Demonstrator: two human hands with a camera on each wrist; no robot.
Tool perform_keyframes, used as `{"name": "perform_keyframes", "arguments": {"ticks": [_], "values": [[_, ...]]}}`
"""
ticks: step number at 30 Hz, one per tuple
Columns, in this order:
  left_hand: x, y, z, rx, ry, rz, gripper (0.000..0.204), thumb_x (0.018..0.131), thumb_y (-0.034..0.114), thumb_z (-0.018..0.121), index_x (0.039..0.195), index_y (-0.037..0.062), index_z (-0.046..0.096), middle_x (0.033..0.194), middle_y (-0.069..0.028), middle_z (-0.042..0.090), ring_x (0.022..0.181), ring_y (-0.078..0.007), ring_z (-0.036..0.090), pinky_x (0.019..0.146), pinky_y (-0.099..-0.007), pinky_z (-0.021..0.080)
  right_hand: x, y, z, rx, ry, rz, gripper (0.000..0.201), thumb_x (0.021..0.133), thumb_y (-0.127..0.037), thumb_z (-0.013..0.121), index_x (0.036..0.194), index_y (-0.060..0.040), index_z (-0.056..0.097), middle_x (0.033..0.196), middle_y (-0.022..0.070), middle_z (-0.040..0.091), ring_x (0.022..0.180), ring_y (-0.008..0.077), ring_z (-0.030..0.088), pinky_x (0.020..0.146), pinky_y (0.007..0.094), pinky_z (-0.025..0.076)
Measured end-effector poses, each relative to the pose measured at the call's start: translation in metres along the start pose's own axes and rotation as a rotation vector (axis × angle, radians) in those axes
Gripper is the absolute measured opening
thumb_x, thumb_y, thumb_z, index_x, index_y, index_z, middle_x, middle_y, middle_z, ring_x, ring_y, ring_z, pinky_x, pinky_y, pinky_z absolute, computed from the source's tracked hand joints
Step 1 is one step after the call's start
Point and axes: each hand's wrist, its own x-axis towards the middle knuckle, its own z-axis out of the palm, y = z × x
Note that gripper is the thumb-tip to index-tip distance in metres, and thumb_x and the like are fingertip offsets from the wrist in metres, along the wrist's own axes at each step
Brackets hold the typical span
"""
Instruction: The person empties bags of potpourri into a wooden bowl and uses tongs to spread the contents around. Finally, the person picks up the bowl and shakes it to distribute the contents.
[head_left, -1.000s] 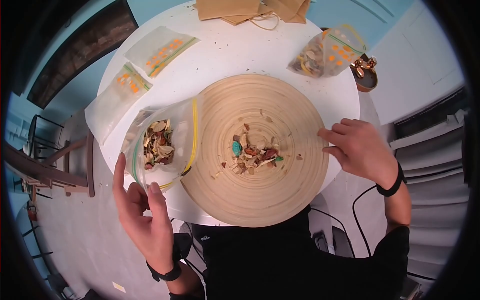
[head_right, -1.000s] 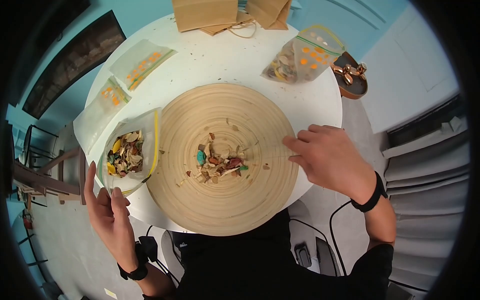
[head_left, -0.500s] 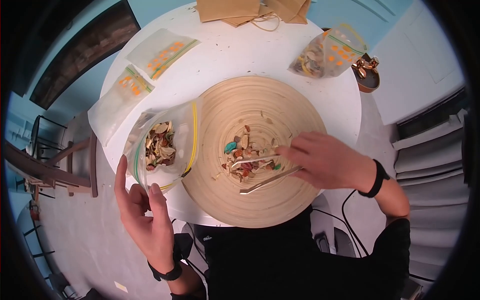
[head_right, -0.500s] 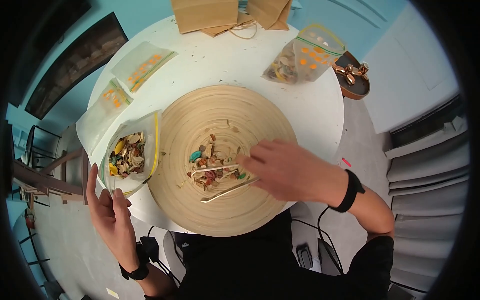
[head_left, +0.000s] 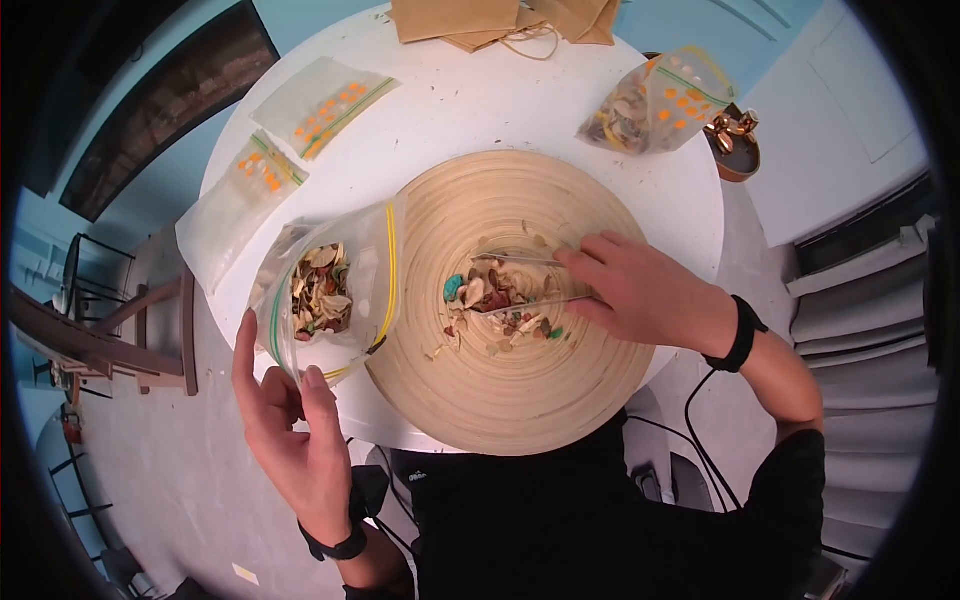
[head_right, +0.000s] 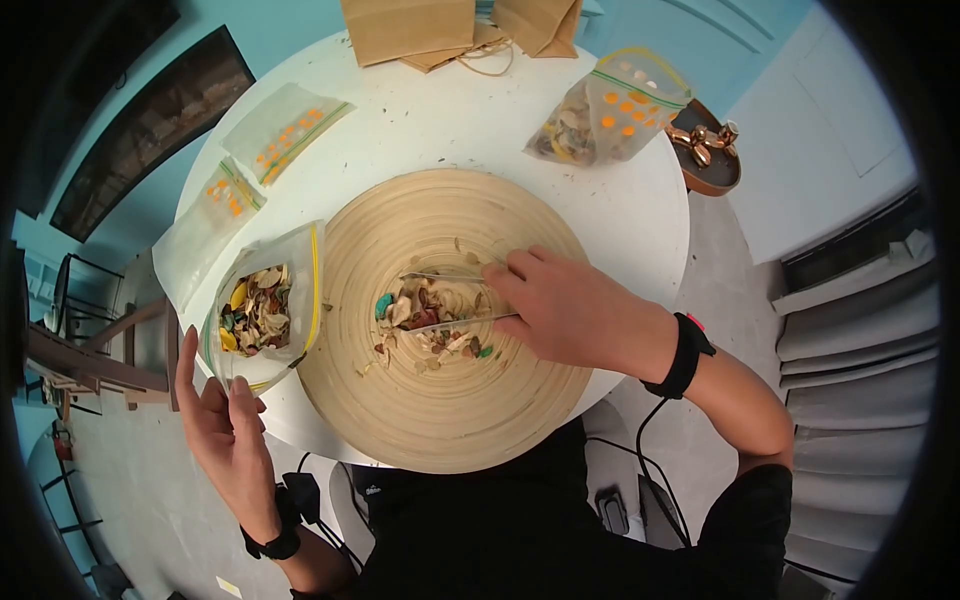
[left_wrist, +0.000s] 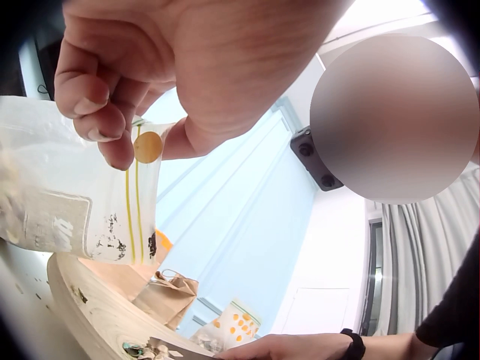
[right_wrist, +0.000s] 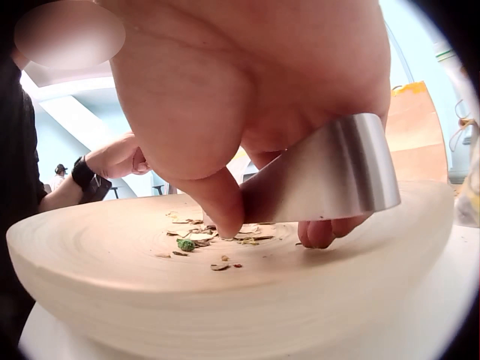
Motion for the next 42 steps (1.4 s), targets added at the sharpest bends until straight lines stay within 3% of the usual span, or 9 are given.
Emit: {"name": "perform_keyframes", "arguments": {"ticks": [5, 11, 35, 37, 42], "values": [[0.0, -0.002, -0.001, 0.005, 0.002, -0.002, 0.058, 0.097, 0.005, 0.056, 0.153, 0.0069, 0.041, 0.068, 0.0035, 0.046, 0.061, -0.0046, 0.044, 0.055, -0.0207, 0.034, -0.001, -0.006, -0.004, 0.007, -0.059, 0.06, 0.043, 0.095, -0.025, 0.067, 0.126, 0.0023, 0.057, 0.105, 0.0147, 0.061, 0.105, 0.0317, 0.06, 0.092, 0.0407, 0.05], [0.001, 0.0, 0.003, -0.011, -0.013, 0.011, 0.058, 0.097, 0.006, 0.056, 0.153, 0.0066, 0.041, 0.069, 0.0027, 0.049, 0.062, -0.0047, 0.046, 0.054, -0.0208, 0.033, 0.0, -0.003, 0.002, 0.07, 0.026, 0.036, 0.039, 0.095, -0.024, 0.067, 0.122, 0.0022, 0.058, 0.103, 0.015, 0.061, 0.102, 0.0324, 0.061, 0.09, 0.0413, 0.05], [0.0, -0.001, 0.001, 0.004, -0.034, 0.022, 0.058, 0.096, 0.005, 0.055, 0.153, 0.0052, 0.041, 0.072, 0.0015, 0.053, 0.063, -0.0048, 0.046, 0.055, -0.0202, 0.033, -0.02, -0.015, 0.001, -0.061, 0.091, 0.0, 0.024, 0.086, -0.015, 0.073, 0.105, -0.0031, 0.065, 0.091, 0.007, 0.062, 0.089, 0.0265, 0.063, 0.07, 0.039, 0.053], [0.0, 0.004, 0.004, -0.033, 0.016, -0.005, 0.062, 0.092, 0.005, 0.06, 0.152, 0.0008, 0.042, 0.061, 0.0035, 0.043, 0.056, -0.0052, 0.038, 0.057, -0.0217, 0.032, -0.021, -0.015, 0.0, -0.065, 0.104, -0.015, 0.023, 0.086, -0.014, 0.073, 0.104, -0.0039, 0.065, 0.09, 0.0061, 0.061, 0.087, 0.0256, 0.063, 0.068, 0.0387, 0.053], [0.001, 0.0, 0.005, -0.049, 0.019, 0.016, 0.062, 0.092, 0.005, 0.06, 0.151, 0.001, 0.042, 0.061, 0.0033, 0.044, 0.056, -0.0052, 0.039, 0.057, -0.0209, 0.033, -0.026, -0.015, -0.015, -0.101, 0.183, -0.006, 0.025, 0.084, -0.014, 0.074, 0.105, -0.0051, 0.066, 0.089, 0.0053, 0.061, 0.085, 0.0254, 0.063, 0.066, 0.0387, 0.052]]}}
